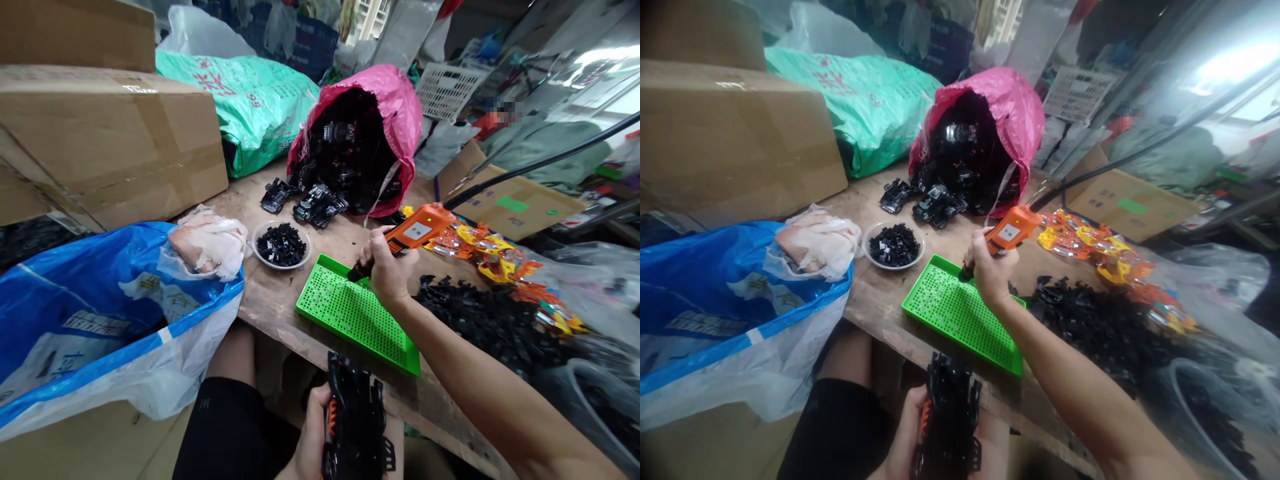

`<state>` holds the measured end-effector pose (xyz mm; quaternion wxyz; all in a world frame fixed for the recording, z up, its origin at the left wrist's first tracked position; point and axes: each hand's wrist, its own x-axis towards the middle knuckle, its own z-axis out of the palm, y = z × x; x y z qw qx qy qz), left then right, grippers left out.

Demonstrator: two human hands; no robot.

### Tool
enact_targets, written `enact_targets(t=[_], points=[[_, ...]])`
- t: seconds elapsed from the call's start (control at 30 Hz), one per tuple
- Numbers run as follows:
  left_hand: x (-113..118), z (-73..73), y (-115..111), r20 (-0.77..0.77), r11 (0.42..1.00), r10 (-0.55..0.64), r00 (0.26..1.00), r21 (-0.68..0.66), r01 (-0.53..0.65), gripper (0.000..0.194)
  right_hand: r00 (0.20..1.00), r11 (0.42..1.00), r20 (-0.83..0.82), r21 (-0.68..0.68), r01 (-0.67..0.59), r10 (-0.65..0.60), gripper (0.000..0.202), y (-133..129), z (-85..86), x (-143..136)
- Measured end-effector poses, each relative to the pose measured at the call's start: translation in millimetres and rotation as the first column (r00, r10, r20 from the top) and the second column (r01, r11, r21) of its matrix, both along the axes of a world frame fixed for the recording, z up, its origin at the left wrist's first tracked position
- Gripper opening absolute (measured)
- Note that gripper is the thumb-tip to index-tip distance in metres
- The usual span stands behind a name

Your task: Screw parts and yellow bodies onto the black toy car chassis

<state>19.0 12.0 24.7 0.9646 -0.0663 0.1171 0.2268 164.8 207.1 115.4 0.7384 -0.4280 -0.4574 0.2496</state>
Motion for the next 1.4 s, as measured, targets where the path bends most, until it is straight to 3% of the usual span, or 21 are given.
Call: enact_targets(t=[0.4,0.7,0.87,1.2,1.4], points=[[0,1.3,1,-0.1,0.999,0.026,0.995,-0.04,-0.03,0.052,1.0,1.0,0.012,-0.029,0.0,0.0,0.023,1,-7.8,2],[-2,1.4,2,-0.104,0.996,0.084,0.991,0.025,-0.082,0.041,1.0,0.999,0.024,-0.037,-0.002,0.002,0.022,2,-9.4,2],[-2,0.0,2,-0.097,0.999,0.038,0.995,-0.003,-0.038,0.046,1.0,1.0,0.007,-0.03,-0.008,0.008,0.02,1,-8.2,1],[0,-4.3,1,-0.067,0.999,0.034,0.997,0.021,-0.032,0.052,1.0,1.0,0.004,-0.001,-0.017,0.017,0.025,-15,16.3,1],[5,9.5,-3,-0.112,0.999,0.013,0.994,-0.051,-0.019,0.067,0.999,0.999,0.017,0.027,-0.04,0.039,0.022,-58,40.3,-4]])
